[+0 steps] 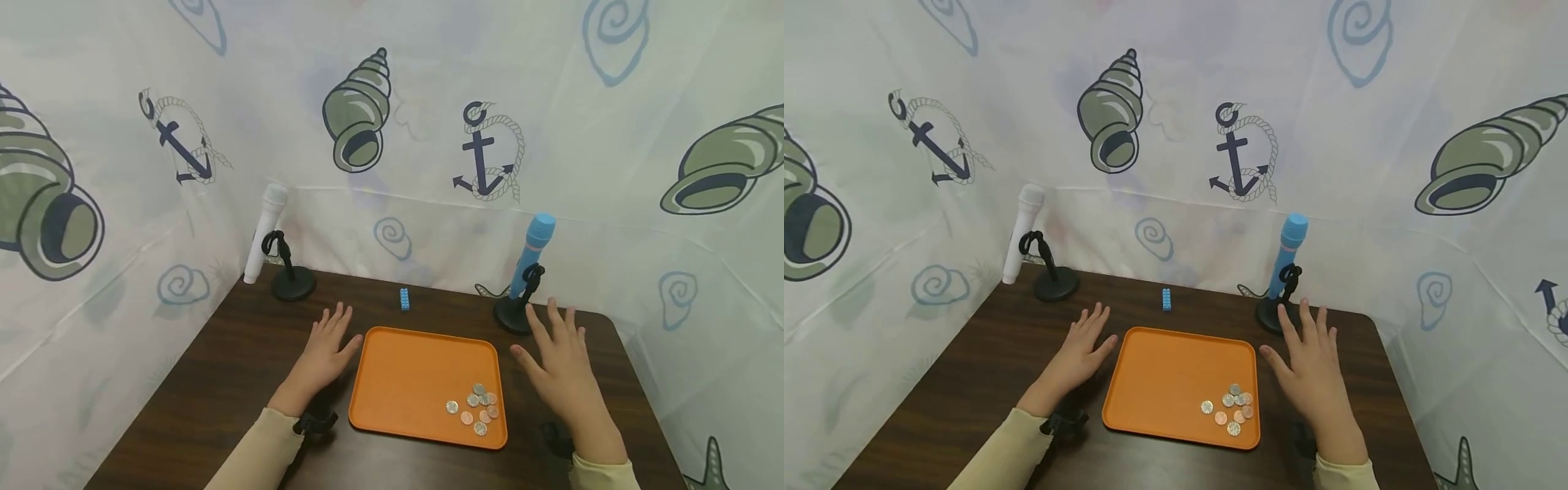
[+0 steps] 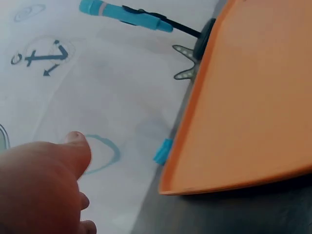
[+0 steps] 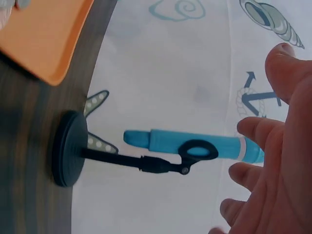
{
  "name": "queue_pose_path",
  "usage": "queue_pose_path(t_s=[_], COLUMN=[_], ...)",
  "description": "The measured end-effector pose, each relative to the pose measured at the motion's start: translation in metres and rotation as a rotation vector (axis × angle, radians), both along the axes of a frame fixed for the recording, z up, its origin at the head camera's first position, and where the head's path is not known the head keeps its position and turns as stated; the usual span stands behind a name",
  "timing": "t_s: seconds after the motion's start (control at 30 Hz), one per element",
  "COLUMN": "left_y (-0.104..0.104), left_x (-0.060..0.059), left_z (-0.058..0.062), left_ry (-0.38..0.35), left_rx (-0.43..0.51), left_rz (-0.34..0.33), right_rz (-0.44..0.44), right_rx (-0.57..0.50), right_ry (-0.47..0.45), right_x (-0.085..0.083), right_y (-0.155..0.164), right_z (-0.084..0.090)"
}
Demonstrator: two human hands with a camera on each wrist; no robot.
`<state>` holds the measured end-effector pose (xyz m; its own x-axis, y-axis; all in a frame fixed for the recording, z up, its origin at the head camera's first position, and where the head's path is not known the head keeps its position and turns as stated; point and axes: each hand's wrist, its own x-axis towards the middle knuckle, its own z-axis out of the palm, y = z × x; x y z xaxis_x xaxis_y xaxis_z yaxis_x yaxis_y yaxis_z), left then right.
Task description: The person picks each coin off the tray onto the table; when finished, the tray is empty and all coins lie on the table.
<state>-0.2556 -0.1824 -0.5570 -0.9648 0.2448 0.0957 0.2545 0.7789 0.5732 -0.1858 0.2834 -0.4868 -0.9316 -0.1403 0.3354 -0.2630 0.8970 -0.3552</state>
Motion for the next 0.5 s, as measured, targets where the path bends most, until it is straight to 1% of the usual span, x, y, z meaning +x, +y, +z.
queue_pose_path(t_s=[0.1, 0.17, 0.23, 0.3, 0.37, 0.5], left_y=[0.002, 0.004, 0.006, 0.007, 0.009, 0.008], left_x=[0.000, -0.002, -0.005, -0.008, -0.010, -0.015], left_z=[-0.011, -0.017, -0.023, -0.029, -0.033, -0.038], left_ry=[-0.073, -0.139, -0.191, -0.229, -0.240, -0.215], left_rx=[0.093, 0.168, 0.240, 0.290, 0.312, 0.296], left_rz=[0.006, 0.024, 0.036, 0.041, 0.030, 0.001], right_rz=[0.022, 0.029, 0.038, 0.050, 0.061, 0.072], right_rx=[-0.028, -0.045, -0.064, -0.074, -0.076, -0.051], right_ry=[-0.026, -0.053, -0.088, -0.127, -0.173, -0.248], right_x=[0.002, 0.003, 0.004, 0.004, 0.006, 0.008], right_y=[-0.006, -0.009, -0.011, -0.013, -0.016, -0.023], right_z=[-0.005, -0.007, -0.007, -0.006, -0.006, -0.008])
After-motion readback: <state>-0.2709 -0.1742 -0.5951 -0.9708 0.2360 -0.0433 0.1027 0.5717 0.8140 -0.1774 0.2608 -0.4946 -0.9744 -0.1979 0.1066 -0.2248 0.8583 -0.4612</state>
